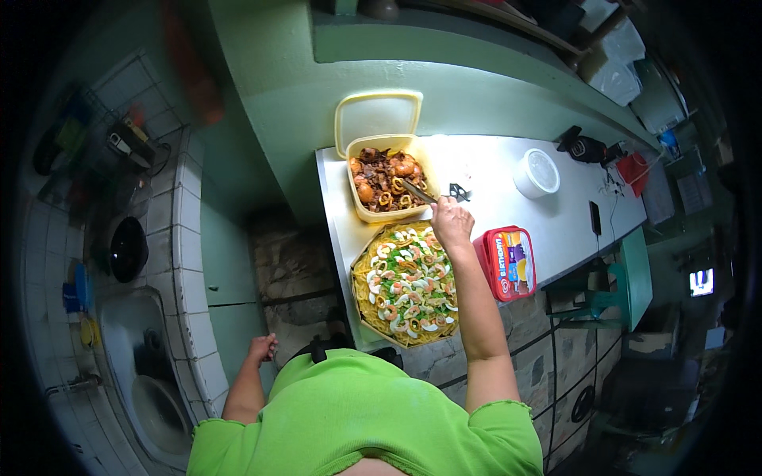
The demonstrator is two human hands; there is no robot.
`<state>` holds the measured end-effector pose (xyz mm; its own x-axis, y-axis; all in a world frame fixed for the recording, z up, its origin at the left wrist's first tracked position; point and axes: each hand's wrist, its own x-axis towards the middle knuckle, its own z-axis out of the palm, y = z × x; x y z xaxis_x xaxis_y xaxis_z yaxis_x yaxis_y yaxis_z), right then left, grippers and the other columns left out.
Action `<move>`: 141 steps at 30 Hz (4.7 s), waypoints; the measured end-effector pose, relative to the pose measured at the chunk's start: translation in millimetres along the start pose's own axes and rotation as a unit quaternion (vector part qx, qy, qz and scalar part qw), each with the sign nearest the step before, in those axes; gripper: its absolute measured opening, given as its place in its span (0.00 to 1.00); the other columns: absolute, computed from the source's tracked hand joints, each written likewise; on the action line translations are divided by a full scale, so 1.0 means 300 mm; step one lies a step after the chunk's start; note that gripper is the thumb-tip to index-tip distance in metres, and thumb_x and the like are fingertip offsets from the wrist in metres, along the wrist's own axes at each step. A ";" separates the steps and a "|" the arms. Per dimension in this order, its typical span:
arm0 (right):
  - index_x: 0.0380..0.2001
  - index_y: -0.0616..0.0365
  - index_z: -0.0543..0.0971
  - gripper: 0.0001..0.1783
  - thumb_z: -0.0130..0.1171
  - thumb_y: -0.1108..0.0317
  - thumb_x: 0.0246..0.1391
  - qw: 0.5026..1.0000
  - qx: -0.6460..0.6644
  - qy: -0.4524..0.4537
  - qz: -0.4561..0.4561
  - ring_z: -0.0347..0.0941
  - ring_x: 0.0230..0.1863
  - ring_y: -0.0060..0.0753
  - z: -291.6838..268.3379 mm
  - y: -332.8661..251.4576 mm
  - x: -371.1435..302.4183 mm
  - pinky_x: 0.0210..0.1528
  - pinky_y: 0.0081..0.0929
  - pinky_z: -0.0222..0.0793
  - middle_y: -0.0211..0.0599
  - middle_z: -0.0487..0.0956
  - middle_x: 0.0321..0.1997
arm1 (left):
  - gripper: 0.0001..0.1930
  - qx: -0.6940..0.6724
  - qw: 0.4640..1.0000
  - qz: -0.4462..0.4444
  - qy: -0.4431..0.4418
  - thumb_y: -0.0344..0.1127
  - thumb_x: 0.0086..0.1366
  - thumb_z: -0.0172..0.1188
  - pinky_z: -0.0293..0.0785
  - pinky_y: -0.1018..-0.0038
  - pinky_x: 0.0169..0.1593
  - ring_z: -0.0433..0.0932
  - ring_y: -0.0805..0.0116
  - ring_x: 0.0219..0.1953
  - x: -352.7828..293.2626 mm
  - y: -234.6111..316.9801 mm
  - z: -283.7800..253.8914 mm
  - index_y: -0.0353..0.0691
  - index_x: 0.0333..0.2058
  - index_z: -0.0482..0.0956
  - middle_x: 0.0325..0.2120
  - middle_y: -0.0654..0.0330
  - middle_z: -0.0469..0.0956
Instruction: The person uses tongs to transfer cooked meat from a yellow container onto a large round dish containing pasta and vegetables. The person then closes the yellow container lid.
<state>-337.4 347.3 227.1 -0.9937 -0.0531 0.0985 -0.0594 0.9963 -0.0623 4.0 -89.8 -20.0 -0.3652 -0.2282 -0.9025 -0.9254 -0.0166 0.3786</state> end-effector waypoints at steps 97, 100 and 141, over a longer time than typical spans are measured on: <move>0.32 0.52 0.79 0.08 0.56 0.61 0.58 0.995 0.048 0.073 -0.054 0.77 0.32 0.45 -0.075 0.133 -0.112 0.34 0.40 0.71 0.37 0.77 0.33 | 0.17 0.050 0.998 0.003 -0.029 0.51 0.65 0.57 0.66 0.73 0.19 0.66 0.75 0.14 0.014 0.074 0.043 0.42 0.30 0.79 0.18 0.67 0.70; 0.30 0.53 0.77 0.04 0.55 0.66 0.53 0.975 -0.051 0.115 -0.182 0.76 0.34 0.40 -0.039 0.071 -0.003 0.35 0.40 0.70 0.36 0.76 0.34 | 0.17 0.042 0.999 0.010 -0.011 0.51 0.65 0.57 0.67 0.73 0.20 0.66 0.75 0.14 0.024 0.054 0.008 0.42 0.30 0.80 0.18 0.68 0.71; 0.30 0.62 0.82 0.13 0.58 0.62 0.55 0.947 0.290 -0.026 0.134 0.74 0.22 0.38 -0.226 0.393 -0.545 0.28 0.34 0.66 0.46 0.76 0.20 | 0.17 0.036 0.999 -0.023 0.009 0.51 0.65 0.57 0.70 0.72 0.20 0.67 0.75 0.14 -0.007 -0.004 -0.016 0.42 0.31 0.80 0.18 0.68 0.71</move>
<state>-175.5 478.1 271.1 -0.9830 0.1776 -0.0457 0.1678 0.7704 -0.6151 6.4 -94.1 -17.6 -0.3212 -0.2466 -0.9143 -0.9462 0.0428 0.3208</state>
